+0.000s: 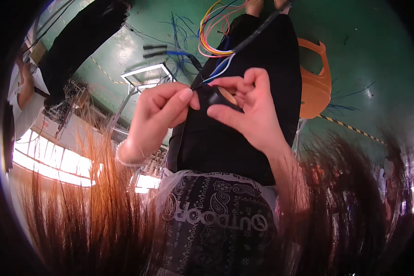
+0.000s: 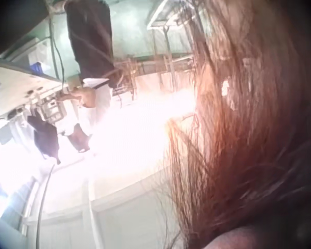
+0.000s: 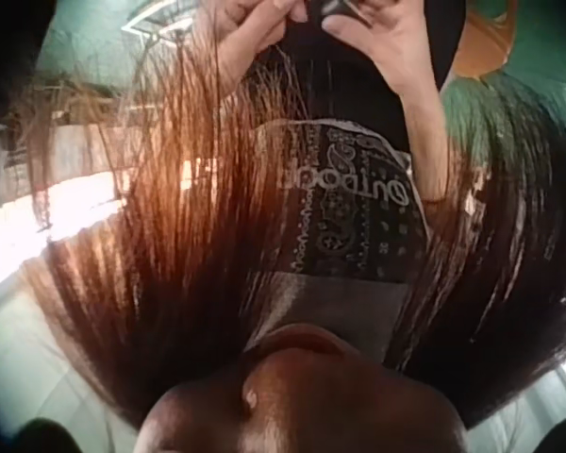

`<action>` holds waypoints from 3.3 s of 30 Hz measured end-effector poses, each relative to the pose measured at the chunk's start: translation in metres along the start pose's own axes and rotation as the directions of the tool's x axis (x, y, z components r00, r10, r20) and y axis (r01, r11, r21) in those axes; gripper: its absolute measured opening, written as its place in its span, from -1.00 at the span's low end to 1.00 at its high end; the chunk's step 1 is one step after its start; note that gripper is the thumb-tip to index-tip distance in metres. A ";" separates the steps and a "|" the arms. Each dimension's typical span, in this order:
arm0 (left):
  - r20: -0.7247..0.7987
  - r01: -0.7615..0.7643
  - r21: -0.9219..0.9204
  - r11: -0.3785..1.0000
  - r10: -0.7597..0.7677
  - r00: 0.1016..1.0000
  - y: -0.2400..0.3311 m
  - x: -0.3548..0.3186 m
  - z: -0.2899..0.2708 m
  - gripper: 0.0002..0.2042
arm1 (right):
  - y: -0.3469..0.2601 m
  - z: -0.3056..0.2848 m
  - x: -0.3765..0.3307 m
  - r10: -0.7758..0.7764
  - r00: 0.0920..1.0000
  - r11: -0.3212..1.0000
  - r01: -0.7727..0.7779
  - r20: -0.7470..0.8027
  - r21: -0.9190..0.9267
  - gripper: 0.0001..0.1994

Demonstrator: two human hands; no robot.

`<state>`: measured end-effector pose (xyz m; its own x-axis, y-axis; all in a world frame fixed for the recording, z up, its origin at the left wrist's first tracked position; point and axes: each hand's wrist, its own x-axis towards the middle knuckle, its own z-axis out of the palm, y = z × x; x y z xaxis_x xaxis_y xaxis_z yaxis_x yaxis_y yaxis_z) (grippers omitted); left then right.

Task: Wrapping a bundle of electrical wires with black tape and measuring the length using a ruler.

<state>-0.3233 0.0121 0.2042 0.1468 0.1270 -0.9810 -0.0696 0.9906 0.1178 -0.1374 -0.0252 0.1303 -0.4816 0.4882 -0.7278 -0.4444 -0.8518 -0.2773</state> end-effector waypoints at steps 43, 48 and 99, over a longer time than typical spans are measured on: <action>0.034 0.063 0.036 0.997 -0.064 0.997 -0.019 -0.037 0.013 -0.72 | -0.026 0.001 0.001 -0.007 0.913 0.922 -0.153 -0.409 -0.356 -0.74; 0.142 0.076 -0.057 0.995 -0.067 0.988 -0.037 -0.025 0.010 -0.77 | -0.027 -0.001 0.047 0.072 0.996 0.982 -0.062 -0.049 0.178 -0.70; 0.007 -0.073 0.043 0.996 0.072 0.997 0.060 -0.045 -0.045 -0.76 | -0.061 0.038 0.027 -0.049 0.997 0.786 0.073 0.056 -0.614 -0.77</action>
<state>-0.3781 0.0633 0.2489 0.1487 0.1987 -0.9687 -0.0377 0.9800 0.1952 -0.1519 0.0470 0.1516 -0.5007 0.5393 -0.6771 0.0790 -0.7505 -0.6562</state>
